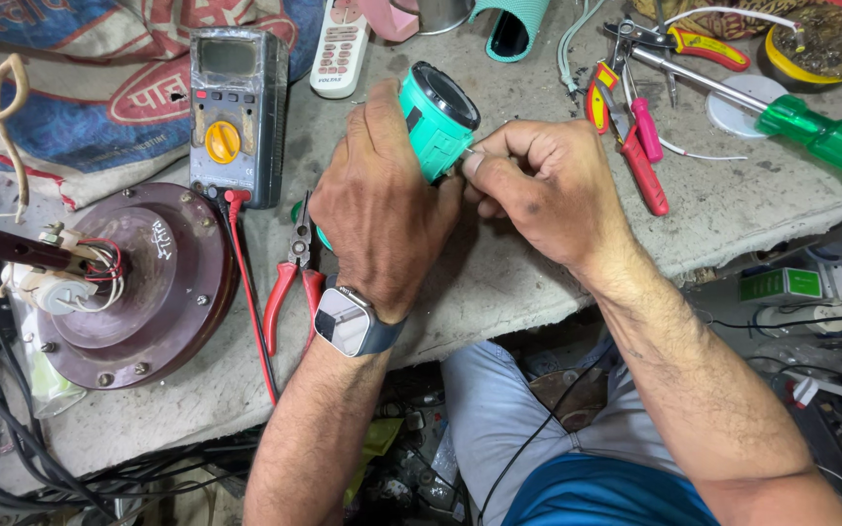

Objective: The person uses a red-handled screwdriver to remove screws from a teal cylindrical device, then separates its two halves. They insert a small white component into one half and reassemble the device, pressing the halves together to complete the repair.

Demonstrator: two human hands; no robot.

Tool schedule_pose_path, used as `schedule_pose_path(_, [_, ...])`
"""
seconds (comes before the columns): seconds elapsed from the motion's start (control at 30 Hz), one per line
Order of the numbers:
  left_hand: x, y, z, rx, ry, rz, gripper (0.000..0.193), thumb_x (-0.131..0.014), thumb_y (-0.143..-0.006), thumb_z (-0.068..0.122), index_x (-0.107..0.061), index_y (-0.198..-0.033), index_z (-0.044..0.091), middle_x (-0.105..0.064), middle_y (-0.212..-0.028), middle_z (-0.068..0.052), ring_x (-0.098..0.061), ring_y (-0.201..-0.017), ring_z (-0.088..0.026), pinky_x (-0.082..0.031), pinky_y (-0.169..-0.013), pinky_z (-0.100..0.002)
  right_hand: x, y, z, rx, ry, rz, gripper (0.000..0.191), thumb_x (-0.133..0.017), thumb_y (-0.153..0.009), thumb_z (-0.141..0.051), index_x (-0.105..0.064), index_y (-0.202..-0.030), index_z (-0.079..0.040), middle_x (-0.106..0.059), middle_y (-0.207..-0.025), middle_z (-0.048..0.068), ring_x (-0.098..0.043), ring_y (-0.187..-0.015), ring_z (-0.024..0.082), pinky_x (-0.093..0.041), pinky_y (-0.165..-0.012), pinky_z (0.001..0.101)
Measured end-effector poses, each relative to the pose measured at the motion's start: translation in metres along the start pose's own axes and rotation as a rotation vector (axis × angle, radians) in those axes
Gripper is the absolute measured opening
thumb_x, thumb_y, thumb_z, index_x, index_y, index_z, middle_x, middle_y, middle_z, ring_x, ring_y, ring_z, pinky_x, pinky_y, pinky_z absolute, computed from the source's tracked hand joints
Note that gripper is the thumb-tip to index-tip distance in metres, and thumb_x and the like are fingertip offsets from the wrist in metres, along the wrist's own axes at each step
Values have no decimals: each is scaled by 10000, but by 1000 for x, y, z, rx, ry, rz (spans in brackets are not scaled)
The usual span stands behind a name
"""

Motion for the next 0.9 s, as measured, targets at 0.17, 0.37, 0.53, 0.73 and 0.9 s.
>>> schedule_pose_path(0.17, [-1, -1, 0, 5, -16, -5, 802, -899, -707, 242, -491, -1355, 4, -643, -1101, -146, -690, -944, -337, -554, -728, -433, 1, -2, 3, -16, 54, -3, 195, -689, -954, -144, -729, -824, -5, -688, -680, 21, -602, -568, 44, -464, -488, 204])
schedule_pose_path(0.37, [-1, 0, -2, 2, -16, 3, 819, -906, -703, 264, -491, -1356, -2, -642, -1097, -147, -689, -948, -333, -556, -731, -437, 0, -4, 4, -17, -36, 32, 107, -726, -937, -115, -713, -895, -17, -670, -742, -8, -548, -616, 14, -420, -523, 183])
schedule_pose_path(0.53, [-3, 1, -4, -7, -31, 26, 816, -893, -692, 252, -488, -1347, -17, -638, -1106, -161, -685, -934, -334, -559, -731, -429, -7, 0, 5, -52, -56, 74, 129, -706, -947, -106, -703, -861, -9, -680, -709, 13, -577, -581, 33, -448, -504, 187])
schedule_pose_path(0.73, [-6, 3, -6, 8, -18, 47, 795, -880, -704, 233, -486, -1350, -13, -634, -1102, -148, -687, -959, -330, -565, -752, -424, -22, 8, 10, -26, -107, 180, 125, -693, -983, -105, -700, -912, -3, -710, -760, 25, -619, -617, 41, -508, -547, 187])
schedule_pose_path(0.9, [-8, 3, -10, 18, -14, 43, 779, -875, -715, 223, -487, -1350, -7, -630, -1106, -140, -686, -968, -325, -563, -759, -425, -24, 5, 12, -9, -133, 161, 115, -685, -991, -93, -698, -931, 4, -715, -779, 32, -635, -641, 46, -535, -567, 192])
Point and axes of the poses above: each hand's wrist, its own y-axis away from the middle knuckle, its own x-axis out of the back of the hand, z = x × y, the point moved 1 cm from there along -y, towards the middle knuckle
